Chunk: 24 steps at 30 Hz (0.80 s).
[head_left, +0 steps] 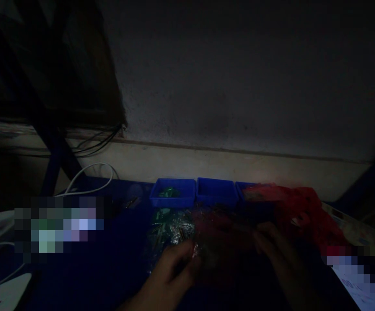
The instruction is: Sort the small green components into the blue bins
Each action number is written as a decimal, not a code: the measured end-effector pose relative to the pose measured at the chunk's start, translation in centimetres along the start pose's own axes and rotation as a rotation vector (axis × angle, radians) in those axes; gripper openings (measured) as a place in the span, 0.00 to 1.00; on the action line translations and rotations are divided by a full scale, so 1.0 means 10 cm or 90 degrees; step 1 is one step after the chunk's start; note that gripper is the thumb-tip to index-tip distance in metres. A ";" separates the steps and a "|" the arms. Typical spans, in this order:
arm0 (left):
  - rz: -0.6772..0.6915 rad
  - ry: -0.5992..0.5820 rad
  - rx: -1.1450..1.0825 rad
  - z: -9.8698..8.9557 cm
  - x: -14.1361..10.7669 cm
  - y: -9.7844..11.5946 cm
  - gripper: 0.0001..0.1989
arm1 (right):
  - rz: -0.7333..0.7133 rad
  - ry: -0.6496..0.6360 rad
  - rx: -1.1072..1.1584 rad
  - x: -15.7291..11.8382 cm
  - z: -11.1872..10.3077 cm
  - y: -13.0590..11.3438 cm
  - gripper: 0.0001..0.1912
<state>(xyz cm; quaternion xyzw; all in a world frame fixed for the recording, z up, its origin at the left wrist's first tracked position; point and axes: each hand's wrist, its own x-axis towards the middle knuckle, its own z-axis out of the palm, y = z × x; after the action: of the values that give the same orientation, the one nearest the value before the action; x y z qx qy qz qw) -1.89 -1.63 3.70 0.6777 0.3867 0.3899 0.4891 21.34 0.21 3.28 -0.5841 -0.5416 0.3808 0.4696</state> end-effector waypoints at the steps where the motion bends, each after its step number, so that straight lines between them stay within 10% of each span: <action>1: 0.020 0.003 0.019 0.00 -0.01 -0.01 0.19 | 0.000 -0.032 -0.014 -0.04 0.00 0.00 0.13; 6: 0.112 -0.046 0.166 0.04 -0.03 -0.13 0.10 | 0.013 -0.315 0.029 -0.26 0.08 0.14 0.11; 14: 0.255 -0.249 0.157 0.06 0.04 -0.01 0.14 | 0.038 -0.345 0.058 -0.27 0.07 0.18 0.15; 20: 0.121 0.034 0.140 0.05 0.02 -0.13 0.16 | 0.100 -0.275 0.107 -0.23 0.03 0.30 0.16; 24: 0.038 0.033 -0.089 0.10 0.05 -0.17 0.27 | 0.140 -0.275 0.204 -0.19 0.07 0.34 0.14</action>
<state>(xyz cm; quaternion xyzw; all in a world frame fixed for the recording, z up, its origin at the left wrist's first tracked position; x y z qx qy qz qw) -1.03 -1.19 1.91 0.6430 0.3508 0.4478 0.5129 21.33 -1.48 -0.27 -0.4629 -0.4952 0.6260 0.3855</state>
